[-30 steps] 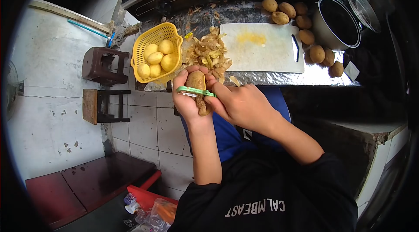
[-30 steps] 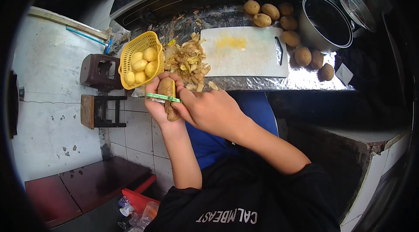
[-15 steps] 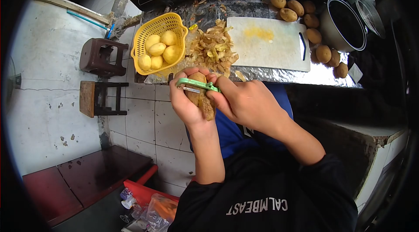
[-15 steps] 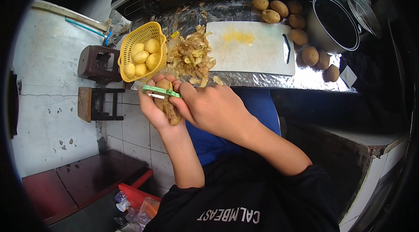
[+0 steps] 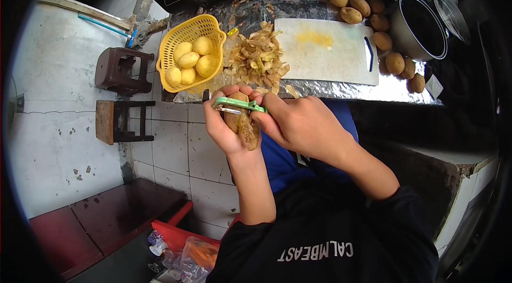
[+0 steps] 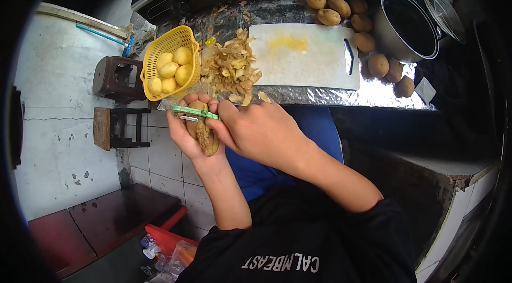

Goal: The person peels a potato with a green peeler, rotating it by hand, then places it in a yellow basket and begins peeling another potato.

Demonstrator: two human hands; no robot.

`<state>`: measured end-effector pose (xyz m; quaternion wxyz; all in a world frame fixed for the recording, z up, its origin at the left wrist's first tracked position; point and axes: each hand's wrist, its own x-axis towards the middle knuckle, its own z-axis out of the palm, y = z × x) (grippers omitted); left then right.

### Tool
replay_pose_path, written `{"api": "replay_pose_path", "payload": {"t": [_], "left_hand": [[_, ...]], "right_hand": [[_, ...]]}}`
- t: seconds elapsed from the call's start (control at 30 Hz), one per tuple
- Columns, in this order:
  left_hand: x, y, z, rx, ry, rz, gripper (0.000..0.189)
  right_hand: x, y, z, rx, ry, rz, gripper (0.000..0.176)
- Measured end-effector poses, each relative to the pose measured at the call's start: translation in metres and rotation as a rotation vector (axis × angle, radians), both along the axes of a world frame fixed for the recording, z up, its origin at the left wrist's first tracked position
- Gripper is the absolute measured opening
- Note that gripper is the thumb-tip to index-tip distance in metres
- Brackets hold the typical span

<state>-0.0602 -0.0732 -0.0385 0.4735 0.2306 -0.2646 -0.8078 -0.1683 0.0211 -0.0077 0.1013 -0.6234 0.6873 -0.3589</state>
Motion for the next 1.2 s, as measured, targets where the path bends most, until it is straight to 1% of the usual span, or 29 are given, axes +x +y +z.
{"api": "replay_pose_path", "payload": {"t": [0.1,0.17,0.2,0.27,0.33,0.4,0.43,0.53,0.57,0.67,0.73,0.8,0.9,0.93,1.0,1.07,1.1,1.2], "left_hand": [[-0.002,0.001,-0.003,0.006,0.010,0.013,0.040],[0.001,0.002,0.002,-0.081,-0.132,0.065,0.040],[0.000,0.002,0.005,-0.083,-0.134,0.066,0.040],[-0.001,0.005,0.011,0.032,-0.190,0.126,0.038],[0.002,0.001,0.010,-0.010,-0.139,0.083,0.035],[0.006,0.000,0.012,0.078,-0.020,0.026,0.033],[0.007,-0.003,0.010,0.071,-0.072,0.040,0.034],[0.001,-0.001,0.002,0.035,-0.110,0.044,0.035],[0.000,-0.002,0.002,0.071,-0.174,0.102,0.035],[-0.004,-0.009,0.003,0.055,-0.111,0.061,0.035],[-0.008,-0.015,-0.001,0.069,-0.150,0.079,0.035],[-0.011,-0.019,-0.005,0.053,-0.085,0.006,0.035],[-0.024,-0.028,-0.017,0.047,-0.073,0.054,0.032],[-0.027,-0.028,-0.018,0.052,-0.079,0.085,0.031],[-0.030,-0.035,-0.015,0.035,-0.087,0.056,0.029],[-0.036,-0.044,-0.015,-0.057,-0.117,0.058,0.029],[-0.036,-0.050,-0.019,-0.127,-0.203,0.030,0.029],[-0.040,-0.059,-0.027,-0.101,-0.208,0.061,0.029]], "right_hand": [[-0.002,0.000,0.002,0.001,-0.011,-0.006,0.031],[0.000,-0.001,0.002,0.004,-0.016,0.003,0.031],[0.000,-0.004,0.001,0.003,-0.026,-0.015,0.032],[0.002,-0.006,0.001,0.005,-0.036,-0.031,0.033],[0.003,-0.007,0.003,0.009,-0.004,-0.034,0.034],[0.002,-0.006,0.000,0.020,-0.007,-0.028,0.034],[0.001,-0.007,0.000,0.024,-0.006,-0.030,0.034],[-0.001,-0.009,0.002,0.039,0.003,-0.066,0.034],[-0.001,-0.010,0.002,0.043,0.000,-0.071,0.034],[-0.007,-0.016,0.005,0.040,0.021,-0.058,0.034],[-0.012,-0.019,0.002,0.053,-0.008,-0.071,0.035],[-0.016,-0.020,-0.004,0.081,-0.001,-0.074,0.035],[-0.026,-0.031,-0.005,0.107,0.010,-0.092,0.035],[-0.027,-0.034,-0.006,0.108,0.003,-0.106,0.035],[-0.033,-0.044,-0.009,0.103,-0.005,-0.107,0.035],[-0.040,-0.054,-0.010,0.099,-0.011,-0.113,0.035],[-0.044,-0.059,-0.010,0.105,-0.024,-0.121,0.035],[-0.050,-0.068,-0.012,0.104,-0.069,-0.129,0.036]]}}
